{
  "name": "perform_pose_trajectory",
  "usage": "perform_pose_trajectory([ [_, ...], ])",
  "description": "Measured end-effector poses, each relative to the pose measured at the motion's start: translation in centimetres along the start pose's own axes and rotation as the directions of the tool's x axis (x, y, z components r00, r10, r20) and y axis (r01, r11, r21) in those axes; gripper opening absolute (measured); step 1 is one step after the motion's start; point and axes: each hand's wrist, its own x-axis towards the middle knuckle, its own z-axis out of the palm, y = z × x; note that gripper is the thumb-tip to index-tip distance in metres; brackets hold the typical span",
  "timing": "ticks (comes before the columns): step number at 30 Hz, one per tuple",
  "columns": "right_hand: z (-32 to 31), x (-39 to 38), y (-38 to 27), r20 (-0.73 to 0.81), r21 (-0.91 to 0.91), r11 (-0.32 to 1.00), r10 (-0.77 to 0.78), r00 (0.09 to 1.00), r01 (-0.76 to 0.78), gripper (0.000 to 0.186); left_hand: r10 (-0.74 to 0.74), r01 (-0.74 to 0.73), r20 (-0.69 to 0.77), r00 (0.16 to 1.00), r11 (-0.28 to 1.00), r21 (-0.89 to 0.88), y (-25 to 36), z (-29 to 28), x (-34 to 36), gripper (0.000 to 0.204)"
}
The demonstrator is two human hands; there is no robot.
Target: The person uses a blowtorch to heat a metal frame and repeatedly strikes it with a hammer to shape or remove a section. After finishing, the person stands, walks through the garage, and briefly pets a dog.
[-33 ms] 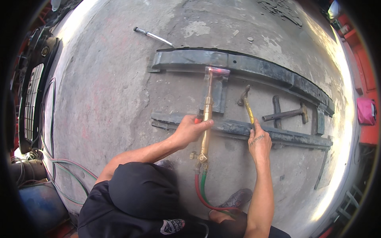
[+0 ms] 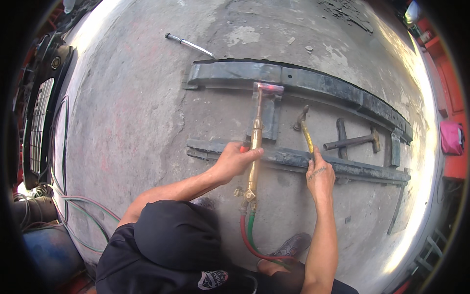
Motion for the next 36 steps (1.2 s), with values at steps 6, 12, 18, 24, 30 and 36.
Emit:
perform_pose_trajectory([
  [6, -0.04, 0.29, -0.1, -0.002, -0.023, 0.999, -0.026, 1.0, 0.025, 0.045, 0.009, -0.008, -0.015, 1.0, 1.0, 0.014, 0.83, -0.13, -0.22, 0.033],
  [12, 0.15, 0.72, 0.0, -0.018, 0.001, 0.999, -0.037, 0.999, 0.037, 0.045, 0.03, -0.03, -0.004, 1.0, 1.0, -0.002, 0.72, -0.48, 0.17, 0.033],
  [18, 0.18, 0.72, -0.02, -0.015, 0.005, 0.999, -0.038, 0.999, 0.038, 0.047, 0.02, -0.02, 0.002, 1.0, 1.0, 0.004, 0.83, -0.56, 0.02, 0.033],
  [24, 0.18, 0.78, 0.15, -0.022, -0.008, 0.998, -0.055, 0.998, 0.055, 0.046, 0.008, -0.009, -0.009, 1.0, 1.0, -0.005, 0.73, -0.53, 0.08, 0.033],
  [30, 0.0, 0.79, -0.03, -0.017, -0.01, 0.998, -0.062, 0.998, 0.062, 0.046, 0.005, -0.005, -0.003, 1.0, 1.0, -0.002, 0.45, -0.62, 0.24, 0.032],
  [36, 0.11, 0.83, 0.11, -0.016, 0.002, 0.999, -0.048, 0.999, 0.048, 0.046, -0.001, 0.001, 0.008, 1.0, 1.0, -0.011, 0.46, -0.77, 0.26, 0.031],
])
